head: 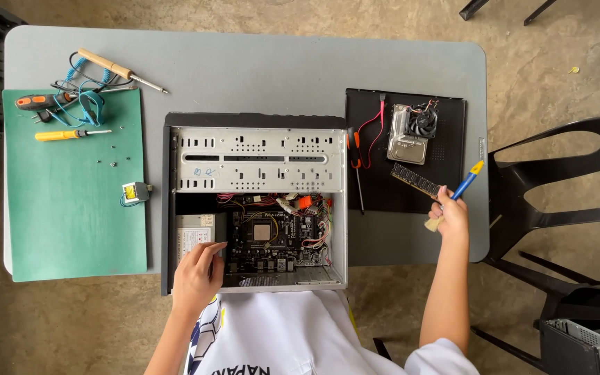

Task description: Removing a RAM module from a computer motherboard, cleaning it with a brush, and then removing the power supply unit from the case.

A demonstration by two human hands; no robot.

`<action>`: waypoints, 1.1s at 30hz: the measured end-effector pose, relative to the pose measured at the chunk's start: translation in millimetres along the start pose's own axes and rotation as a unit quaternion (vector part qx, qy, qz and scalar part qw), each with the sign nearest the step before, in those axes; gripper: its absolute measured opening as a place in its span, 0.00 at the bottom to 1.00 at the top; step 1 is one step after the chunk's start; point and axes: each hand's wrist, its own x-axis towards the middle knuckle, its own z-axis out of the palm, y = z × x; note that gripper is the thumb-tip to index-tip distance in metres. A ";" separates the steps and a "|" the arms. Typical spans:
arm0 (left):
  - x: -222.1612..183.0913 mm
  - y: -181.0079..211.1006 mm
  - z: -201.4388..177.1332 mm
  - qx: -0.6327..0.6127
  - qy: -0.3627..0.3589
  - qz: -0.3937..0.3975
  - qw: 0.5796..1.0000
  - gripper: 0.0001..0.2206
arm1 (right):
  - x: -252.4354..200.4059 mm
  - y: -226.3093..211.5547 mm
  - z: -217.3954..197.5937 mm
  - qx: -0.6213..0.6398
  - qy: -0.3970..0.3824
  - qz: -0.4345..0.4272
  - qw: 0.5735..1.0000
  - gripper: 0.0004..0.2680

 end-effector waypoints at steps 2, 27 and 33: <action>-0.1 -1.2 1.8 0.006 0.006 0.001 1.000 0.13 | 21.1 -3.7 2.7 -0.003 -0.005 0.000 1.000 0.06; 3.1 4.3 2.4 0.006 0.019 -0.022 1.000 0.11 | 100.7 -92.4 58.8 -0.053 -0.021 -0.036 0.998 0.07; 3.1 3.1 2.6 -0.001 0.023 -0.022 0.999 0.12 | 109.1 -96.9 63.9 -0.061 -0.013 -0.025 0.998 0.08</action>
